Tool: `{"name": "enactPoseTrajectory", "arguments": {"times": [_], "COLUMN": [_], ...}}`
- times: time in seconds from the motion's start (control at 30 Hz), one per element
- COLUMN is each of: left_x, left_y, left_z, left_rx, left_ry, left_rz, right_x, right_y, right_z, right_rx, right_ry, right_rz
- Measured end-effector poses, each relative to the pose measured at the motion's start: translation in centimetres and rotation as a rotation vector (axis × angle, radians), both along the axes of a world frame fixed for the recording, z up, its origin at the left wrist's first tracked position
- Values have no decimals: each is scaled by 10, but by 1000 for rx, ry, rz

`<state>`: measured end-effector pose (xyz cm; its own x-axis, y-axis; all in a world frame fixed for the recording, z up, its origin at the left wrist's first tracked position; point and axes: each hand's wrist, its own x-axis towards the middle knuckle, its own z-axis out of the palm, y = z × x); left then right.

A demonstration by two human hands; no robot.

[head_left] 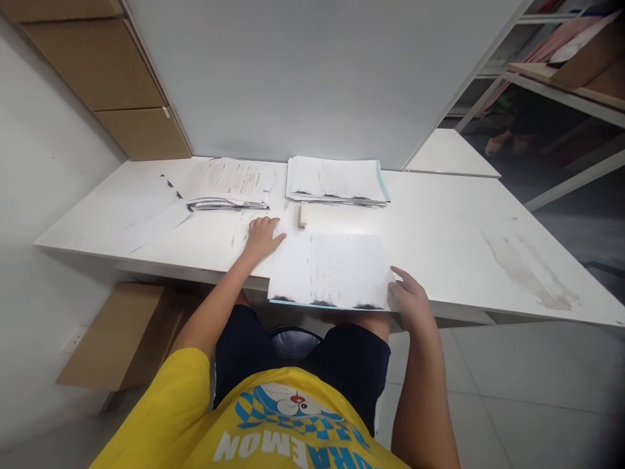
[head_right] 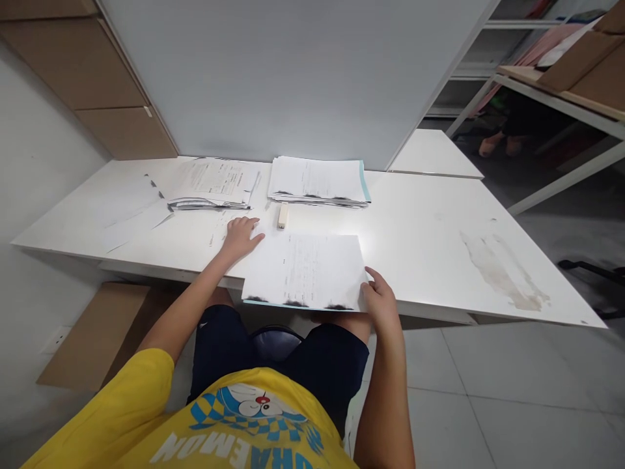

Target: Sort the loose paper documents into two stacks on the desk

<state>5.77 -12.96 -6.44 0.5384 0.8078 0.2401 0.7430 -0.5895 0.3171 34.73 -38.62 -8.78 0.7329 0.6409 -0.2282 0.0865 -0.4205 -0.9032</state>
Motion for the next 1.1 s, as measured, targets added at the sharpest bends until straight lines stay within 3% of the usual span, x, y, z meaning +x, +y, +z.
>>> {"name": "enactPoseTrajectory", "arguments": {"times": [0.07, 0.2, 0.27, 0.53, 0.9, 1.1], "left_x": [0, 1, 4, 29, 31, 32], "left_y": [-3, -10, -13, -19, -16, -16], "left_z": [2, 8, 11, 11, 14, 14], "left_rx": [62, 164, 189, 118, -1, -11], "left_ry": [17, 69, 89, 193, 142, 135], "left_rz": [-89, -408, -470, -447, -419, -423], "right_x": [11, 27, 31, 44, 55, 53], "right_y": [-2, -6, -9, -25, -23, -25], "right_z": [3, 7, 8, 2, -10, -6], "right_rx": [-28, -40, -29, 93, 141, 172], "right_ry": [-48, -64, -42, 67, 101, 117], "right_rz": [1, 44, 41, -103, -171, -189]}}
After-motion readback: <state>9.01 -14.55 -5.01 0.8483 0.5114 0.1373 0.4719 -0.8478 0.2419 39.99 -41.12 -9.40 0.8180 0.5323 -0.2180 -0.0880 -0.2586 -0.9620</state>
